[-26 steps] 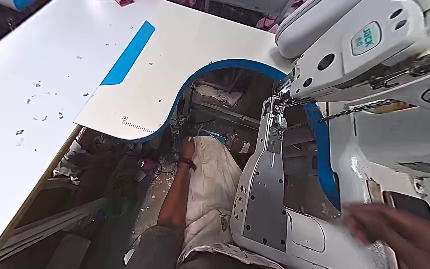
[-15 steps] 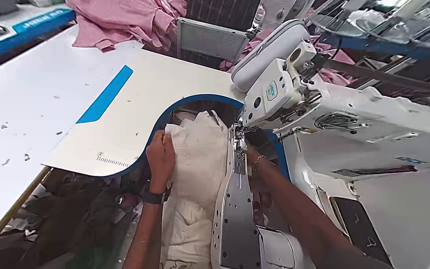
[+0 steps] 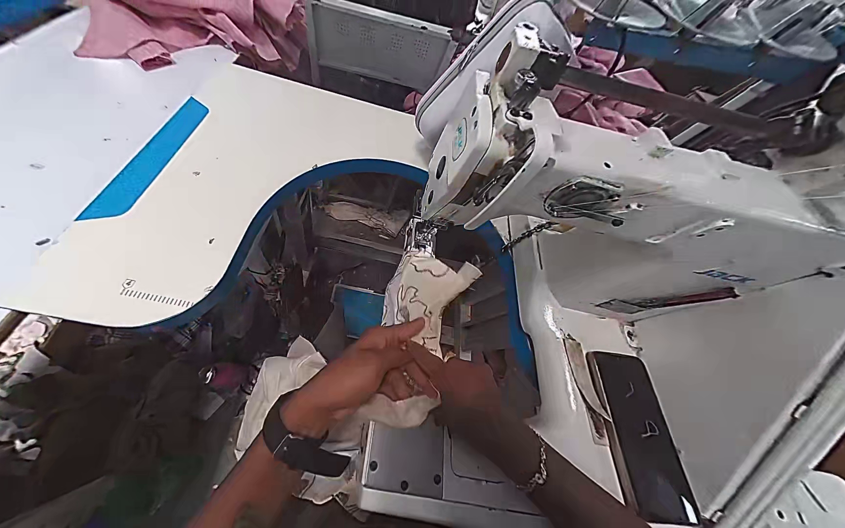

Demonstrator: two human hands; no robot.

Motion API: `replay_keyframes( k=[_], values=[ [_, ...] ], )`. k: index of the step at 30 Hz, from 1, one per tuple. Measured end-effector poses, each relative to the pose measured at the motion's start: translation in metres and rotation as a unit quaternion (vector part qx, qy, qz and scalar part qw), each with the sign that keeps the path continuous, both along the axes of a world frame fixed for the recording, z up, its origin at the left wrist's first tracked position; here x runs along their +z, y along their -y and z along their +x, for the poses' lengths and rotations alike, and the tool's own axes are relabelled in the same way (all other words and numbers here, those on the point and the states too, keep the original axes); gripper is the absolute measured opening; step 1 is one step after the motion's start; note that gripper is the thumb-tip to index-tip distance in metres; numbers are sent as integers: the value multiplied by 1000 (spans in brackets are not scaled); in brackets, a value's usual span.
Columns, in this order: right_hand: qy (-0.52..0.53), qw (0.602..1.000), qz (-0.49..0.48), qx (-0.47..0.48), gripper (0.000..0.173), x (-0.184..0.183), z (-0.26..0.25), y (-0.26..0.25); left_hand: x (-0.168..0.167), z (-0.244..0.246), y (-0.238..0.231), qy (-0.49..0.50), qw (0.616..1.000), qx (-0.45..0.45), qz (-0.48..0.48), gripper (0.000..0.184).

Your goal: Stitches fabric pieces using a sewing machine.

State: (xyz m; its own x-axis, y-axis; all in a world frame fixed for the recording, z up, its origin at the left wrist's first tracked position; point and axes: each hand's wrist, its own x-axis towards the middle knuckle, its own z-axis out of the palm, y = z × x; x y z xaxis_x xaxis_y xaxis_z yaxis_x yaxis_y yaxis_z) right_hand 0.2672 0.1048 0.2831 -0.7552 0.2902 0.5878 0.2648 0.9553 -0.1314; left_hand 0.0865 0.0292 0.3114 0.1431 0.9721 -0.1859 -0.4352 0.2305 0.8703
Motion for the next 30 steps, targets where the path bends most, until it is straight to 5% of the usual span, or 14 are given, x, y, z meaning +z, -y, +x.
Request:
replay_keyframes(
  k=[2,4,6,8,10,11,14,17,21,25,30],
  values=[
    [-1,1000,24,9,18,-1,4,-6,-17,-7,-10,-126,988,78,53,40],
    [-7,1000,-16,0,18,-1,-3,-4,-32,-7,-39,-379,891,223,108,24],
    [14,992,-88,-89,35,9,-4,-11,-34,8,-64,-508,818,243,118,33],
    [149,921,-246,-262,60,29,10,-39,-28,23,-63,-551,814,183,27,54],
    [281,815,-357,-359,45,35,14,-79,-25,21,-60,-554,822,130,-14,63],
    [299,812,-345,-365,39,34,11,-82,-26,19,-62,-558,821,122,-17,66],
    [153,932,-166,-282,26,38,-11,-61,-30,14,-73,-549,816,180,29,80],
    [42,980,-85,-178,24,23,-17,-51,-44,9,-62,-573,777,219,143,60],
    [29,988,-127,-79,20,12,-7,-65,-49,11,-51,-622,728,205,204,38],
    [28,978,-208,-18,15,10,-3,-71,-50,9,-61,-623,725,194,218,37],
    [9,944,-329,12,14,13,-1,-62,-47,7,-62,-672,674,195,238,32]
  ],
)
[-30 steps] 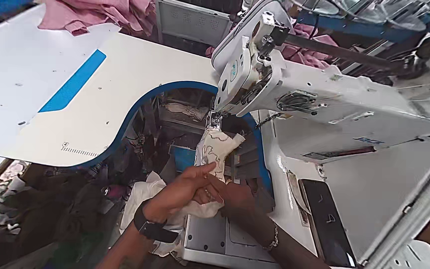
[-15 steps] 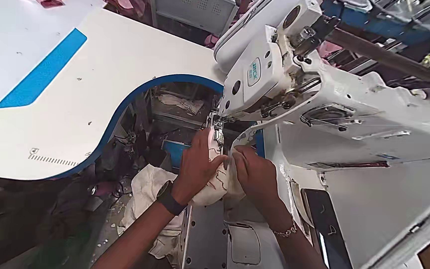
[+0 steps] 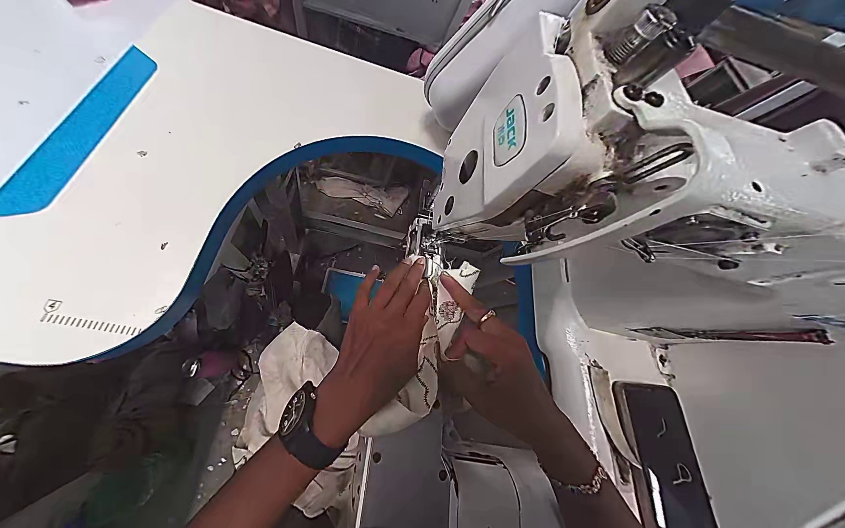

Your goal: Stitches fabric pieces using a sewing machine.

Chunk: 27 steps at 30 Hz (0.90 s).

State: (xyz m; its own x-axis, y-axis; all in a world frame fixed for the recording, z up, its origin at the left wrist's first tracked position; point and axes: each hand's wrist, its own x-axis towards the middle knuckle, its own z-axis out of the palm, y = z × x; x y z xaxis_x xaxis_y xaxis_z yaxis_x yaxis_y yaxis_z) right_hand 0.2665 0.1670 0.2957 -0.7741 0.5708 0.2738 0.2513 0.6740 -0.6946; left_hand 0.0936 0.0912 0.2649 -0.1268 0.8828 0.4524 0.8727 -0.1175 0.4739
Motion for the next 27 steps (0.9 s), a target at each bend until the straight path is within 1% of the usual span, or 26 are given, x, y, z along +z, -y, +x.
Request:
replay_keyframes(
  k=[2,4,5,6,7,10,11,14,18,20,22,24,27],
  values=[
    [-47,996,-79,15,13,-2,-4,-2,0,1,3,37,999,-3,-5,35],
    [-98,982,-162,19,12,-8,-14,-4,-1,2,6,110,994,-14,-4,37],
    [-111,977,-179,9,12,-11,-21,-4,-1,3,7,139,990,-19,5,39],
    [-113,977,-179,-4,12,-13,-28,-4,0,3,7,152,988,-24,13,42],
    [-106,982,-152,-22,13,-13,-33,-3,1,3,5,154,987,-30,19,42],
    [-48,995,-12,-83,15,-7,-34,9,0,2,1,146,988,-42,29,33],
    [-44,994,-6,-97,14,-5,-32,14,1,3,2,149,988,-39,24,31],
    [-68,989,-91,-99,8,-4,-29,13,6,6,4,159,987,-36,5,32],
    [-71,986,-116,-94,9,-5,-33,4,2,5,-5,152,988,-38,11,33],
    [-68,990,-87,-91,10,-5,-35,4,2,4,-7,146,989,-27,21,31],
    [-48,993,-7,-111,12,-7,-35,14,2,6,-4,155,988,-18,23,30],
    [-26,984,97,-146,12,-9,-37,23,2,6,-8,163,986,-5,29,29],
    [4,969,173,-176,19,-6,-38,36,-4,10,-13,198,979,2,43,24]
  ],
)
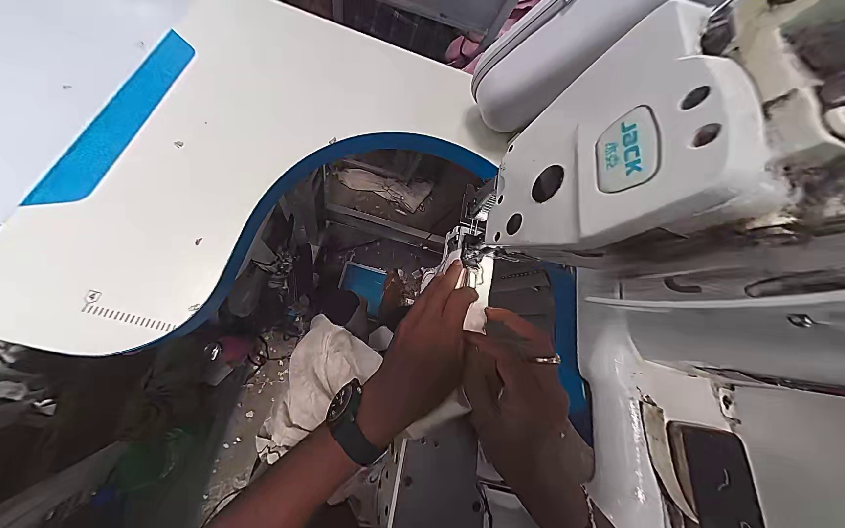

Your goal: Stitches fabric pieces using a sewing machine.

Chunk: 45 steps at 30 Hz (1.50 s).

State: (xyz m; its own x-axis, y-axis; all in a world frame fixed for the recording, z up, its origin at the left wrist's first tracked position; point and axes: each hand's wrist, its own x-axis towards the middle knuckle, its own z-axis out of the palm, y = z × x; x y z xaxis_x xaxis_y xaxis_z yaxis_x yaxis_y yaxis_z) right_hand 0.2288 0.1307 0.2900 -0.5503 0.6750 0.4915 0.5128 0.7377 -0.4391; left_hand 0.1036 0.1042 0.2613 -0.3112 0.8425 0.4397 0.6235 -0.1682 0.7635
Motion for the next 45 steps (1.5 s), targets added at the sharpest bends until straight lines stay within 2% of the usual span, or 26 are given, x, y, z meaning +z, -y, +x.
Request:
replay_keyframes(
  k=[3,5,6,8,10,12,13,14,16,17,19,20,21,23,24,25,27,28,29,31,33,35,37,39,42,45],
  values=[
    [10,999,18,-29,28,4,-10,-2,-2,-5,-13,7,1000,-1,19,23],
    [32,999,10,-42,33,10,-2,1,3,-6,0,31,999,8,-5,27],
    [68,996,-11,-48,34,19,10,4,12,-7,19,77,995,-5,-56,32],
    [163,979,-110,-57,31,33,42,8,31,-16,62,163,964,-86,-193,43],
    [264,921,-285,-15,20,25,73,-6,39,-25,91,140,951,-110,-253,35],
    [321,834,-440,94,17,-4,97,-31,36,-26,98,100,960,-123,-230,24],
    [320,810,-469,144,19,-10,102,-37,35,-24,97,81,967,-131,-203,24],
    [319,815,-450,180,24,-5,103,-39,32,-19,95,60,976,-127,-167,24],
    [339,865,-305,211,32,34,96,-16,24,-6,92,29,991,-93,-91,25],
    [361,888,-192,210,35,59,87,6,19,-1,91,27,995,-74,-57,24],
    [344,919,94,170,28,88,66,56,12,7,88,21,998,-52,-6,23],
    [338,917,151,150,25,94,56,74,9,11,86,13,999,-45,10,23],
    [345,917,133,151,21,92,48,87,6,16,84,10,999,-38,20,22],
    [383,911,-37,146,18,76,39,94,7,13,77,16,1000,-20,13,22],
    [408,897,-127,113,20,75,38,93,11,9,76,25,999,-22,-15,23],
    [426,887,-158,85,24,81,39,87,16,5,77,32,997,-34,-55,23],
    [456,880,-115,72,30,112,35,84,23,0,91,26,991,-65,-112,24],
    [457,881,-82,88,30,123,32,83,18,2,98,24,992,-73,-97,23],
    [454,880,-75,115,29,126,28,81,13,2,102,34,994,-77,-72,21],
    [467,862,-140,142,28,113,23,74,3,-1,97,65,996,-69,2,26],
    [491,844,-178,121,31,103,24,64,-5,0,81,51,994,-56,74,30],
    [495,850,-136,117,33,113,23,63,-6,6,68,14,993,-36,112,25],
    [491,855,-111,128,33,120,22,64,0,9,65,-16,996,-10,92,21],
    [493,848,-146,131,33,116,21,60,10,1,70,-23,1000,-4,17,21],
    [497,852,-119,115,30,113,22,56,21,0,90,21,994,-68,-77,20],
    [490,855,-103,139,29,112,22,48,17,6,97,23,995,-84,-48,22]
  ],
)
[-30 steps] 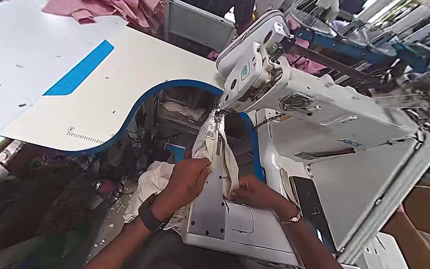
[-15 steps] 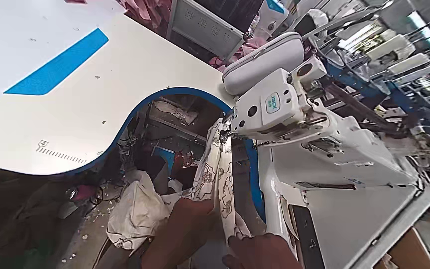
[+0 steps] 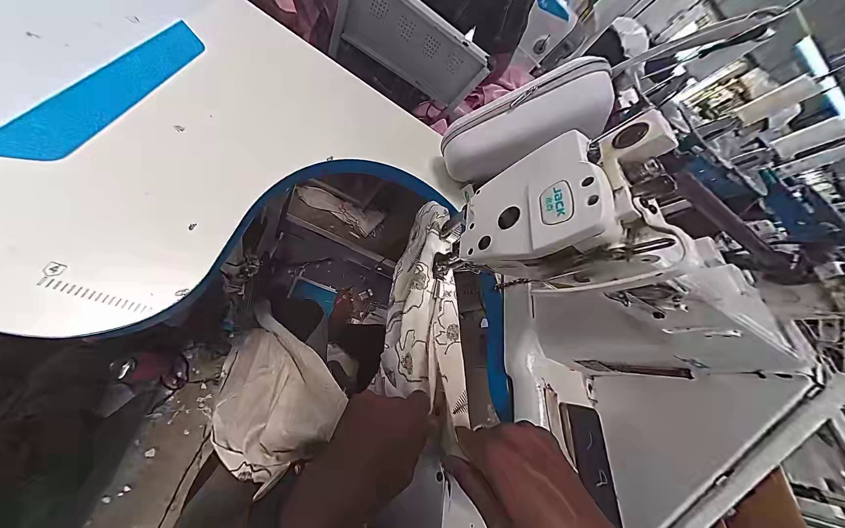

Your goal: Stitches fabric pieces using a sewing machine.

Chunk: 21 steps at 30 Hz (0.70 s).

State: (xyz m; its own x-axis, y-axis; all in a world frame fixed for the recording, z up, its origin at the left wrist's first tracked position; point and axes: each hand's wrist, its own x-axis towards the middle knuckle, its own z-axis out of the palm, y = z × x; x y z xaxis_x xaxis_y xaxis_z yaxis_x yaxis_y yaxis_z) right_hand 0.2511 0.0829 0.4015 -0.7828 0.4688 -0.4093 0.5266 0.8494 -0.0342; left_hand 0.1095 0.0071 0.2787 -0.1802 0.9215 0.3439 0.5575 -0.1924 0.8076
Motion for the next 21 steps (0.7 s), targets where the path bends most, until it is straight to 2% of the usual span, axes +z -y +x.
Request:
replay_keyframes(
  k=[3,5,7,9,11,16,19,21],
  values=[
    [-4,999,-29,22,32,-4,2,-11,-15,4,-12,-5,995,42,93,26],
    [-25,998,-28,47,37,-4,3,-17,-19,5,-21,1,992,45,119,24],
    [-54,994,-62,73,41,-4,3,-27,-14,1,-25,-1,995,49,83,21],
    [-62,990,-90,90,39,-10,6,-31,1,-4,-16,7,1000,20,-12,19],
    [-72,990,-63,100,36,-15,9,-29,4,-2,-1,6,999,1,-32,19],
    [-118,982,-8,149,36,-21,-5,-44,-16,-1,-12,5,994,17,104,17],
    [-130,985,-48,107,34,-30,-11,-54,-24,0,-29,24,992,28,123,22],
    [-157,982,-89,55,37,-41,-2,-61,-19,-9,-26,58,996,41,58,25]
  ],
)
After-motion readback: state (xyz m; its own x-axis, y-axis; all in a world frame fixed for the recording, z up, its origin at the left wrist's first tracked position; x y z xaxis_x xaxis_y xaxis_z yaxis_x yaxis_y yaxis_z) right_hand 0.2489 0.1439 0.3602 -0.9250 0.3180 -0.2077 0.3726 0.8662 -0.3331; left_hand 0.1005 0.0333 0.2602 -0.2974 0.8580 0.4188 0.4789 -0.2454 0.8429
